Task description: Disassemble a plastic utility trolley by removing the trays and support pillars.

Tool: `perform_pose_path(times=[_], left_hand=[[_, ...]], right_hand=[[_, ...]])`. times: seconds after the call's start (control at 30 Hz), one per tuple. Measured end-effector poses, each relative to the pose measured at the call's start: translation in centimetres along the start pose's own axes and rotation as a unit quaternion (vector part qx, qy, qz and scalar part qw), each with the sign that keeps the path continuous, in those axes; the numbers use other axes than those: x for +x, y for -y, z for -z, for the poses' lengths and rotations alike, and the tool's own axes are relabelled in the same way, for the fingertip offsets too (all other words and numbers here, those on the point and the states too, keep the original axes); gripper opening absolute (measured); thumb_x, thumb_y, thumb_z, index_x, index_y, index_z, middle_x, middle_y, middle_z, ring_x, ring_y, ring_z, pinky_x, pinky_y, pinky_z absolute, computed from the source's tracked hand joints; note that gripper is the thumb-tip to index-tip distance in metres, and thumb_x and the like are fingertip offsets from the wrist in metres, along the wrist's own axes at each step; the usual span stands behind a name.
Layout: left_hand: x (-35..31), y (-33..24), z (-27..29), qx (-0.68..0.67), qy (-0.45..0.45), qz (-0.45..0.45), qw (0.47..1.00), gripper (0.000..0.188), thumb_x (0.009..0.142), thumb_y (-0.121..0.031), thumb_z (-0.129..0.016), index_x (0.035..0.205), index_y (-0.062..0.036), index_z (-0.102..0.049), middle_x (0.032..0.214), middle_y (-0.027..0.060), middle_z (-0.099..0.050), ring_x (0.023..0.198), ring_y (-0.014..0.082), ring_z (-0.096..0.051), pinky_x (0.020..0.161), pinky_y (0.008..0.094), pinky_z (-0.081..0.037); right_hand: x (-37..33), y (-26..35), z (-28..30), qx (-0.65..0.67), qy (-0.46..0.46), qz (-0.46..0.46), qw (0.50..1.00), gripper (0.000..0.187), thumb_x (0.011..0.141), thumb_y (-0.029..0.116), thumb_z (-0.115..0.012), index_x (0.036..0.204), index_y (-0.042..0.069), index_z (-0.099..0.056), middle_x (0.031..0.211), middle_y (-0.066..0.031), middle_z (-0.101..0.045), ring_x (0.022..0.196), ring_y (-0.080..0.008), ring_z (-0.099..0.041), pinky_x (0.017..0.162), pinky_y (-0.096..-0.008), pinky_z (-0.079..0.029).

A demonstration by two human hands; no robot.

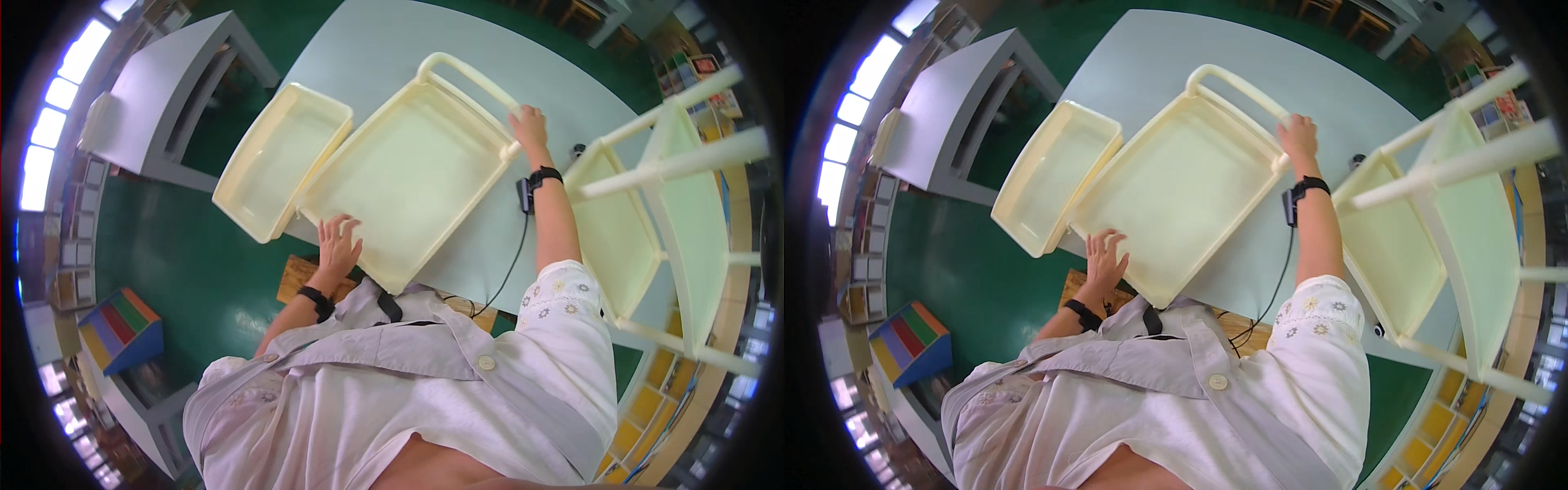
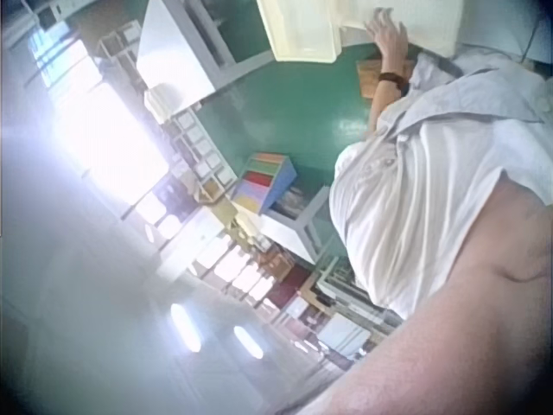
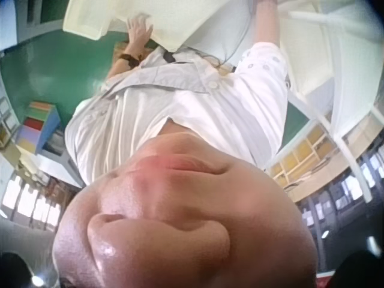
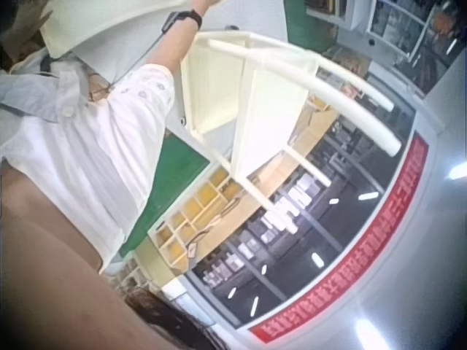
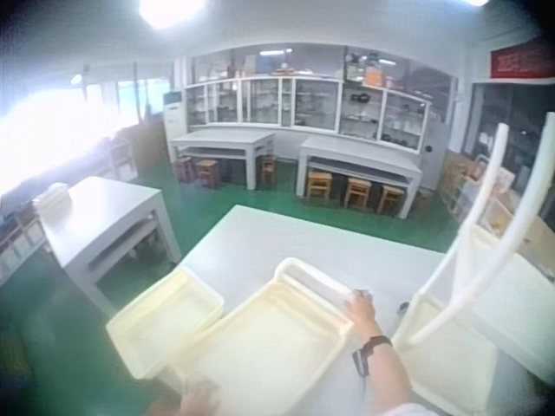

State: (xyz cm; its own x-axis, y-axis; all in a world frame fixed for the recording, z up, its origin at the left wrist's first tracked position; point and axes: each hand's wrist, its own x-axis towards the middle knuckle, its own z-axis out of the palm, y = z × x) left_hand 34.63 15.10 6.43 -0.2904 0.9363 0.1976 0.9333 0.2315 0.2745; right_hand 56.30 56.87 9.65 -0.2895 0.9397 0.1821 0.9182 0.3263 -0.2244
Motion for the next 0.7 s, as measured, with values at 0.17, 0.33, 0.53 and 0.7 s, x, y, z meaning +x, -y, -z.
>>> perform_pose_path(times=[0.17, 0.33, 0.53, 0.7], left_hand=[[-2.7, -1.0, -1.2, -0.128, -0.128, 0.273, 0.945, 0.063, 0.069, -0.011, -0.064, 0.117, 0.0011, -0.026, 0.113, 0.0202, -0.033, 0.110, 0.0341, -0.031, 0.093, 0.0412, -0.030], [-2.1, 3.2, 1.3, -0.122, -0.075, 0.224, 0.964, 0.044, 0.073, -0.009, -0.057, 0.112, -0.0042, -0.038, 0.107, 0.0185, -0.037, 0.102, 0.0347, -0.038, 0.086, 0.0398, -0.035], [1.4, 13.6, 5.8, 0.121, -0.118, 0.153, 0.974, 0.048, 0.070, -0.005, -0.055, 0.114, -0.0080, -0.039, 0.107, 0.0138, -0.046, 0.102, 0.0313, -0.044, 0.082, 0.0389, -0.038], [3.6, 21.4, 4.9, 0.028, 0.254, 0.194, 0.947, 0.032, 0.072, -0.021, -0.060, 0.100, -0.0078, -0.055, 0.093, 0.0153, -0.058, 0.091, 0.0328, -0.053, 0.074, 0.0409, -0.043]], right_hand=[[-1.5, -0.7, -0.2, -0.128, -0.054, 0.060, 0.989, 0.030, 0.079, 0.028, -0.054, 0.098, 0.006, -0.047, 0.100, -0.0112, -0.046, 0.097, -0.0296, -0.045, 0.072, -0.0361, -0.049], [-4.6, -1.6, 0.0, -0.164, -0.067, 0.054, 0.983, 0.027, 0.077, 0.020, -0.056, 0.095, 0.005, -0.044, 0.097, -0.0115, -0.046, 0.096, -0.0285, -0.045, 0.069, -0.0337, -0.050], [-8.4, -2.4, 0.8, -0.127, -0.017, -0.002, 0.992, 0.029, 0.079, 0.024, -0.054, 0.095, 0.004, -0.042, 0.093, -0.0161, -0.052, 0.087, -0.0321, -0.054, 0.066, -0.0389, -0.049], [-9.8, -2.3, 1.7, -0.093, 0.040, -0.072, 0.992, 0.035, 0.081, 0.031, -0.052, 0.096, 0.002, -0.040, 0.080, -0.0200, -0.059, 0.073, -0.0367, -0.059, 0.062, -0.0424, -0.049]])
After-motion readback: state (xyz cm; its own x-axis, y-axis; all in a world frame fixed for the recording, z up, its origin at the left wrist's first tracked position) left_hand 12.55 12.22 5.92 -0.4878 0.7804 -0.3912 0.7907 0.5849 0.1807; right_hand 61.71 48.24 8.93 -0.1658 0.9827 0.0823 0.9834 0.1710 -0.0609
